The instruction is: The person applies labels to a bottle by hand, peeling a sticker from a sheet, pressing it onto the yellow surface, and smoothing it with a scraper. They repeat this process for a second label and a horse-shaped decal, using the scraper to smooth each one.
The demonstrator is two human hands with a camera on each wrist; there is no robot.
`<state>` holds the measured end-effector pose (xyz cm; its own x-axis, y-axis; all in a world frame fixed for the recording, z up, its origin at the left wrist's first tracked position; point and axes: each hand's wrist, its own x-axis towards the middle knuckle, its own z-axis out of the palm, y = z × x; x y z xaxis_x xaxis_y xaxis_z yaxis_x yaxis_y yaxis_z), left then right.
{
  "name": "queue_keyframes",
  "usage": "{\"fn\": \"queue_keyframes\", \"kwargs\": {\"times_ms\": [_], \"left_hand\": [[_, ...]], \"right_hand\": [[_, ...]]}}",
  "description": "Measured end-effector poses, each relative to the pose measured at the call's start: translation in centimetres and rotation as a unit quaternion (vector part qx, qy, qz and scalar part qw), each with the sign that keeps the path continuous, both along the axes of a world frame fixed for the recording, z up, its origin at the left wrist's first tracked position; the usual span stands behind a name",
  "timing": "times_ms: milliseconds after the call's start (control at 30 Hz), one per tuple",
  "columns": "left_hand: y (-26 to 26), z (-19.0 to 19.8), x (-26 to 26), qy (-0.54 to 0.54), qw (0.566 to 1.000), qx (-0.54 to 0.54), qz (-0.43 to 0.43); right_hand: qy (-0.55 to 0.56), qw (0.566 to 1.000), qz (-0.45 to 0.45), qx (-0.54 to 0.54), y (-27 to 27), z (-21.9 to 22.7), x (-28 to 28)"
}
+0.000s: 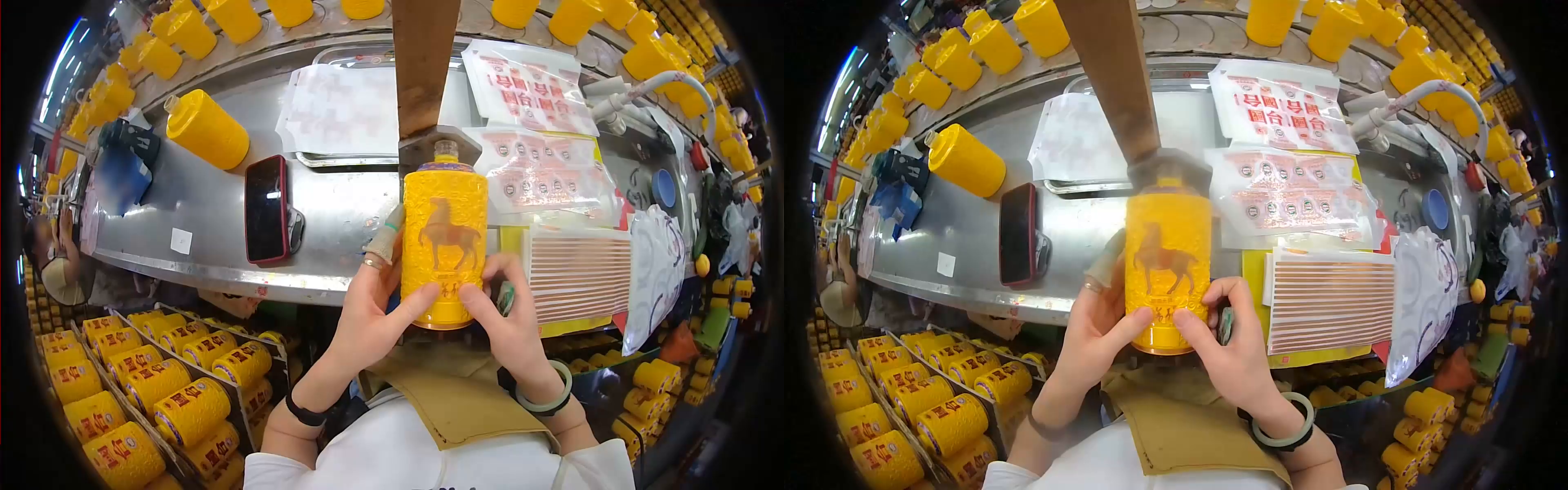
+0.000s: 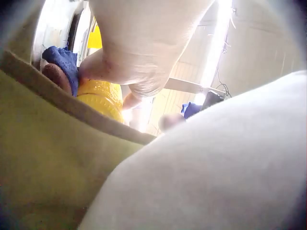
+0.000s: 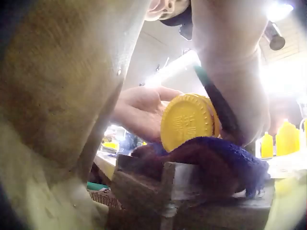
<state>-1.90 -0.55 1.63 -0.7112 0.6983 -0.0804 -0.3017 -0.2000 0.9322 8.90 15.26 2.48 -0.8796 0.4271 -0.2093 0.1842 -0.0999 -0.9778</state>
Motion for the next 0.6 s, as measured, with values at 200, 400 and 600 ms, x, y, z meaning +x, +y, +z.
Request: {"fn": "queue_keyframes", "kwargs": {"times_ms": [200,400,600], "left_hand": [[-0.1,-0.1,0.0,-0.030,0.999,0.011,0.002],[-0.2,-0.5,0.3,-0.032,0.999,0.023,-0.002],[-0.2,-0.5,0.4,-0.035,0.999,0.014,0.005]], "right_hand": [[0.005,0.998,0.014,-0.061,0.7,0.1,0.0],[-0.004,0.998,0.023,-0.055,0.8,0.0,0.0],[0.000,0.999,0.029,-0.042,1.1,-0.2,-0.1]]}}
